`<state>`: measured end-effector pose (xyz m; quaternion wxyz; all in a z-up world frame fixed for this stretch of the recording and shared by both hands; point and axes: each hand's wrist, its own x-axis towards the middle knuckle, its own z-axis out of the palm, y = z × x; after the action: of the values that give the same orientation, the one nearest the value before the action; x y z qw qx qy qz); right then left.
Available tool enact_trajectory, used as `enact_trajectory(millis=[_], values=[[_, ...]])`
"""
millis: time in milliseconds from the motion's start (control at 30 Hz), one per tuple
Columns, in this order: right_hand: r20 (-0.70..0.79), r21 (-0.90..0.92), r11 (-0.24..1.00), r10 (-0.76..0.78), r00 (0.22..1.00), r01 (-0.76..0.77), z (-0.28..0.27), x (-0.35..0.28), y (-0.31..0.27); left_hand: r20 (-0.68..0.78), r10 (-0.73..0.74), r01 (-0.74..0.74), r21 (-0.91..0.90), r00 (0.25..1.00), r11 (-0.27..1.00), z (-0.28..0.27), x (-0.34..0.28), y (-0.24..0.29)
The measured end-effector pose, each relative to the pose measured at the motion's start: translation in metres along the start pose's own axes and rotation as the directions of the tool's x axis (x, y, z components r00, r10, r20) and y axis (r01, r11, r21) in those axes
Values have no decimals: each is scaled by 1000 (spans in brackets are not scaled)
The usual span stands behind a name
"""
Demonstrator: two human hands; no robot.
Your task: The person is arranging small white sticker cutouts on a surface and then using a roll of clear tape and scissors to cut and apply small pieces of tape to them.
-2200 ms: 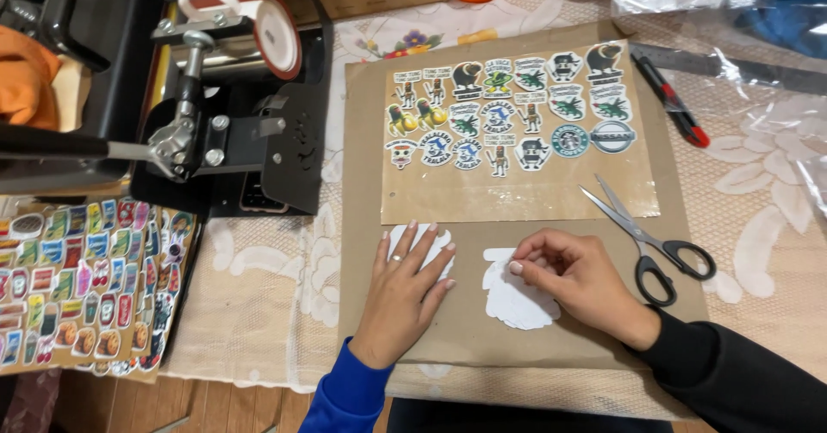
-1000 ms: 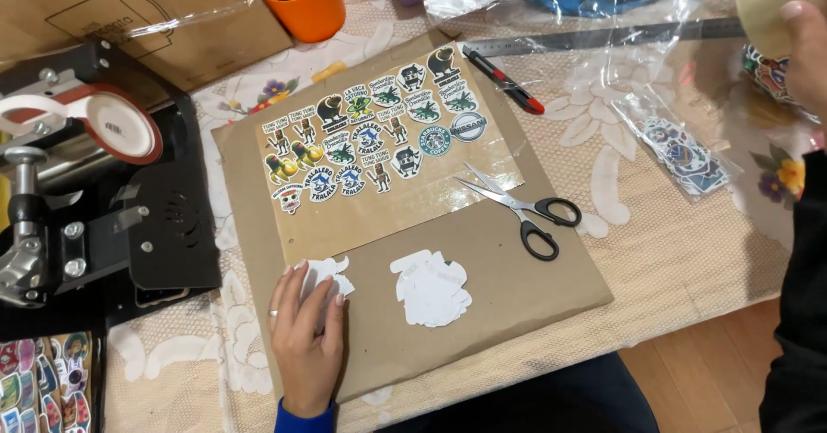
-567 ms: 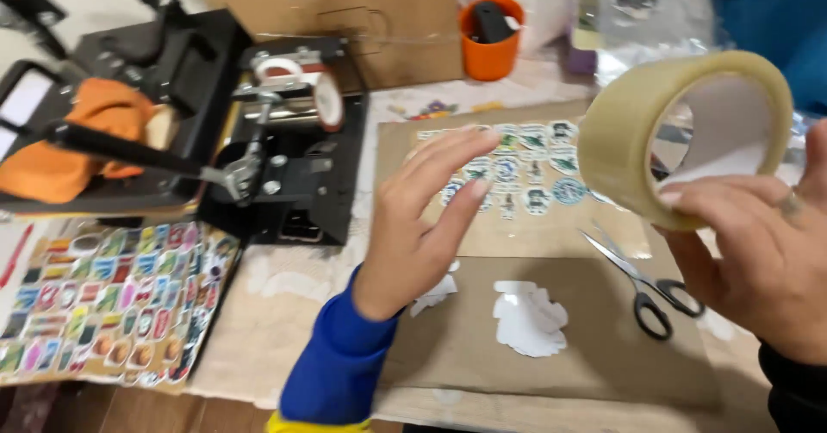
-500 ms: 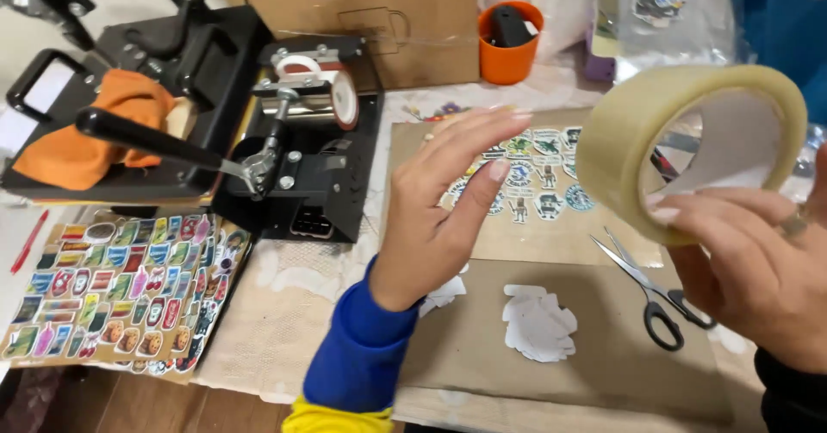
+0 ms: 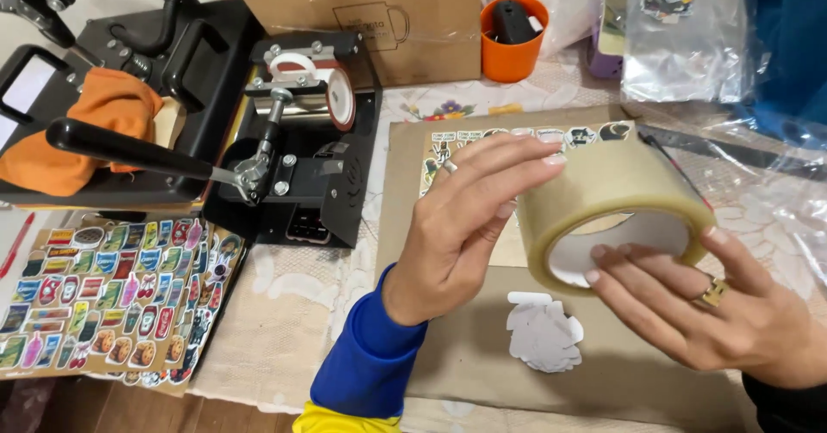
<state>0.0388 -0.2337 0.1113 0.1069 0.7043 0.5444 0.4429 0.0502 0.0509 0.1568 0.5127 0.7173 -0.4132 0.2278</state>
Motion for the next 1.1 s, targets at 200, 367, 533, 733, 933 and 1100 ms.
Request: enact_trajectory(millis=[200, 367, 533, 733, 933, 1100], values=[[18, 64, 997, -50, 999, 49, -3, 7, -8, 208, 40, -52, 49, 977, 997, -11, 1, -4], [0, 75, 995, -60, 998, 60, -5, 9, -9, 211, 13, -19, 24, 977, 1000, -18, 3, -1], [-6, 106, 992, -70, 998, 71, -4, 11, -8, 195, 21, -28, 30, 981, 999, -19, 4, -2], [-14, 106, 987, -121, 993, 122, -3, 9, -8, 174, -90, 78, 74, 981, 994, -20, 6, -4], [14, 100, 991, -87, 996, 86, -1, 8, -9, 151, -66, 55, 79, 986, 995, -21, 4, -4], [10, 129, 987, -95, 995, 93, 0, 9, -8, 199, -12, 14, -9, 980, 1000, -23, 5, -8]])
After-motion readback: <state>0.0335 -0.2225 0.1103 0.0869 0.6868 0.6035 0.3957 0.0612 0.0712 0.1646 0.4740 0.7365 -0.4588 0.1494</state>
